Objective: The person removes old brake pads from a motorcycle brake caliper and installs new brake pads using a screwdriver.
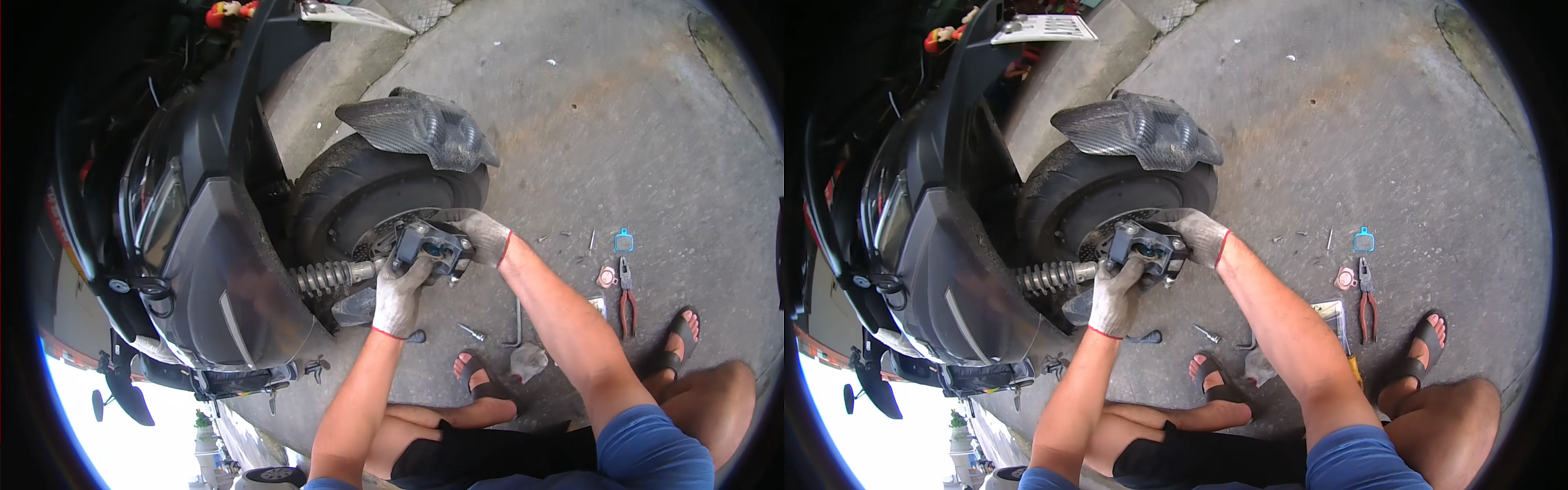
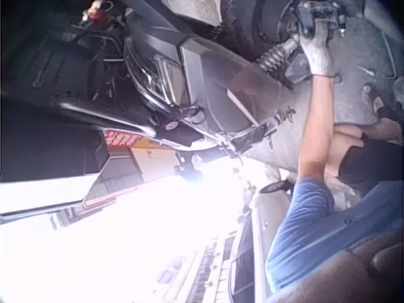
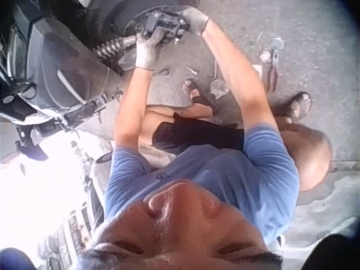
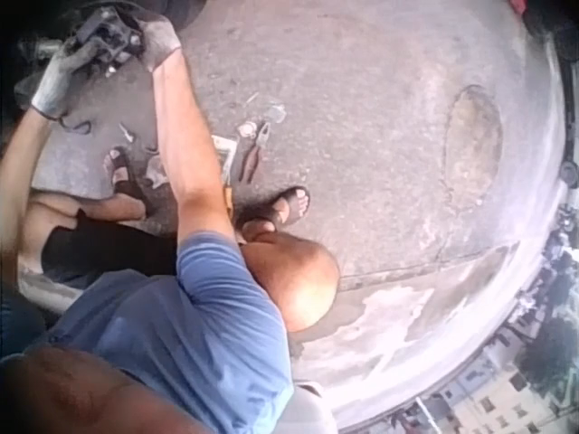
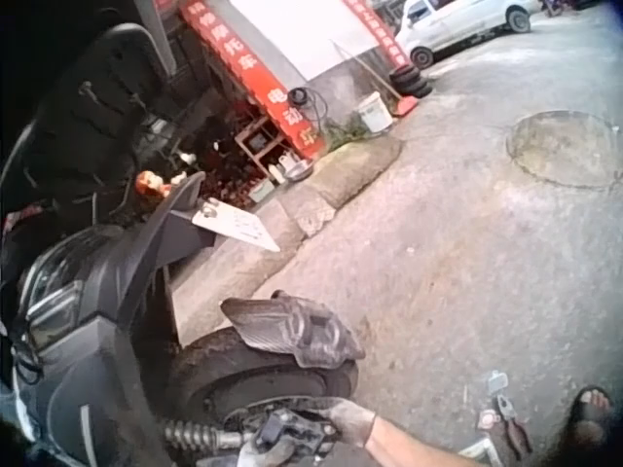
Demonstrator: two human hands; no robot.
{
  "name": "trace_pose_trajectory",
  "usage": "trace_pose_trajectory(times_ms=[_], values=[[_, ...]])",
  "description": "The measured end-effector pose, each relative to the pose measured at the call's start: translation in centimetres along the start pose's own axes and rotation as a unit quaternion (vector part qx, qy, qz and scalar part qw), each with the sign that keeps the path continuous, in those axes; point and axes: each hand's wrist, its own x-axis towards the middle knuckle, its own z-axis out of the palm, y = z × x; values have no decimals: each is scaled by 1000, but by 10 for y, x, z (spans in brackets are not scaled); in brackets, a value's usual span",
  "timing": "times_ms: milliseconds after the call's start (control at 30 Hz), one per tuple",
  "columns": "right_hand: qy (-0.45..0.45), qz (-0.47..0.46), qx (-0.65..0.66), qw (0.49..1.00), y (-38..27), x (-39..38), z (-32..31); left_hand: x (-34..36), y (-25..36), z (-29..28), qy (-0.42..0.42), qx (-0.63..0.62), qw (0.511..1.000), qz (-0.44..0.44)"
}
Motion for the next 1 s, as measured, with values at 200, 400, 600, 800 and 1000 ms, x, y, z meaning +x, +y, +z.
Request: trace_pose_trajectory(times_ms=[200, 400, 600, 800, 1000], values=[[-16, 5, 53, 998, 8, 5, -5, 12, 6, -9, -43, -40, 997, -45], [-31, -2, 183, 983, 15, -8, -9, 15, 16, 1, -31, -45, 995, -82], [-7, -93, 102, 990, 16, -14, 8, 17, 17, 7, -30, -53, 994, -87], [-33, -46, 188, 980, 25, -14, -9, 17, 10, 14, -23, -43, 997, -57], [-25, -61, 105, 992, 25, -10, -9, 18, 5, 23, 16, -46, 997, -64]])
